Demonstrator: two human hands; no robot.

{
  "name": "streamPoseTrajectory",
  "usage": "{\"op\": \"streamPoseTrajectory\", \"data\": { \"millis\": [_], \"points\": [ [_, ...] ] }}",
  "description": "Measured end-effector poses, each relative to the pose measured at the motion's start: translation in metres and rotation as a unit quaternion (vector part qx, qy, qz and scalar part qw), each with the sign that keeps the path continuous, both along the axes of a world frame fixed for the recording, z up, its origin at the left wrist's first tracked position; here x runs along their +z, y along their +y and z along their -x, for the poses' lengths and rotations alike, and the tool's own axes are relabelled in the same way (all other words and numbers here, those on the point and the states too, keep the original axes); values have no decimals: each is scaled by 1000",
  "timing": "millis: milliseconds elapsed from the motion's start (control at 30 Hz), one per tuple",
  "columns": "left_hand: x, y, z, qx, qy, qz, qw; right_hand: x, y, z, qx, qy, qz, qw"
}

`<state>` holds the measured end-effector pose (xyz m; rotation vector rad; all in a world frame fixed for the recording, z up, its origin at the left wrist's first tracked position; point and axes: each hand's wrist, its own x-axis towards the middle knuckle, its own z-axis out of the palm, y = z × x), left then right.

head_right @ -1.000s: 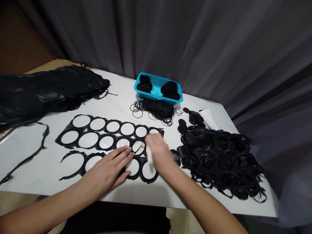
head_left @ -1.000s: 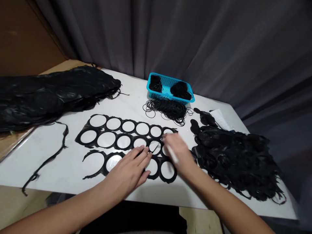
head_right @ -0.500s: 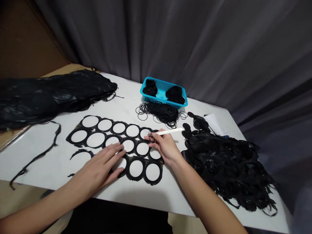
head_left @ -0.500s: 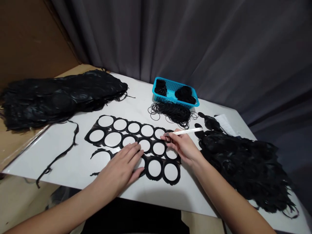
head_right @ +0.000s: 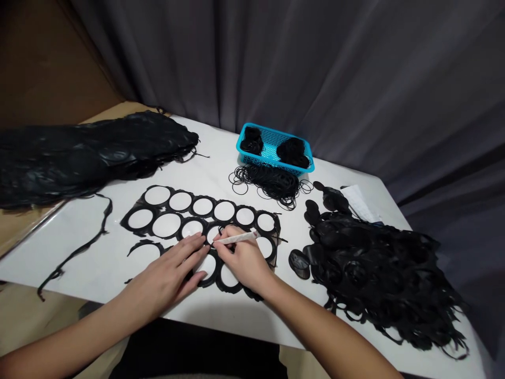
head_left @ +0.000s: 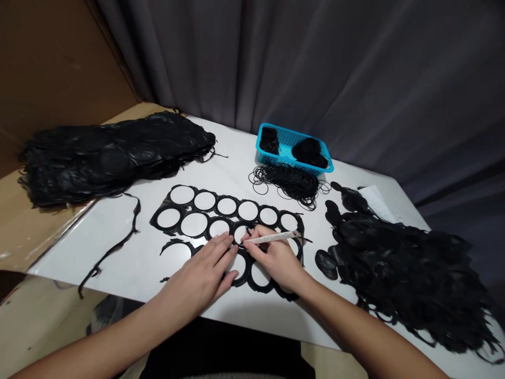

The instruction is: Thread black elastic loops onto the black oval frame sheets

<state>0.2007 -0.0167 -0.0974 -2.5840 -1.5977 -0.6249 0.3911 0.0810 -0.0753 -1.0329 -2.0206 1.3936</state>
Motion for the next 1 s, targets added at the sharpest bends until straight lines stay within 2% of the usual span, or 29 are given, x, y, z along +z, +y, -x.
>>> {"op": "streamPoseTrajectory", "data": {
  "millis": [133, 467, 533, 633, 733, 800, 867, 1000],
  "points": [
    [0, 0, -1, 0, -16, 4, 1000, -2, -2, 0, 13, -26, -81, 996],
    [3, 2, -1, -4, -14, 17, 1000, -6, -4, 2, 26, -37, -179, 983],
    [3, 3, -1, -4, -16, 13, 1000, -8, -7, 1, 57, -51, -245, 966],
    [4, 4, -1, -4, -22, 1, 1000, -9, -14, 2, 118, -112, -353, 921],
    [3, 4, -1, -3, -20, -11, 1000, -6, -17, 2, 134, -163, -406, 889],
    [4, 4, -1, -3, -13, -16, 1000, -4, -11, 1, 121, -178, -421, 881],
    [5, 4, -1, -6, -13, -14, 1000, -2, 3, -5, 79, -188, -421, 884],
    [7, 4, 1, -15, -23, 6, 1000, 4, 44, -31, -113, -174, -392, 896]
  ]
}}
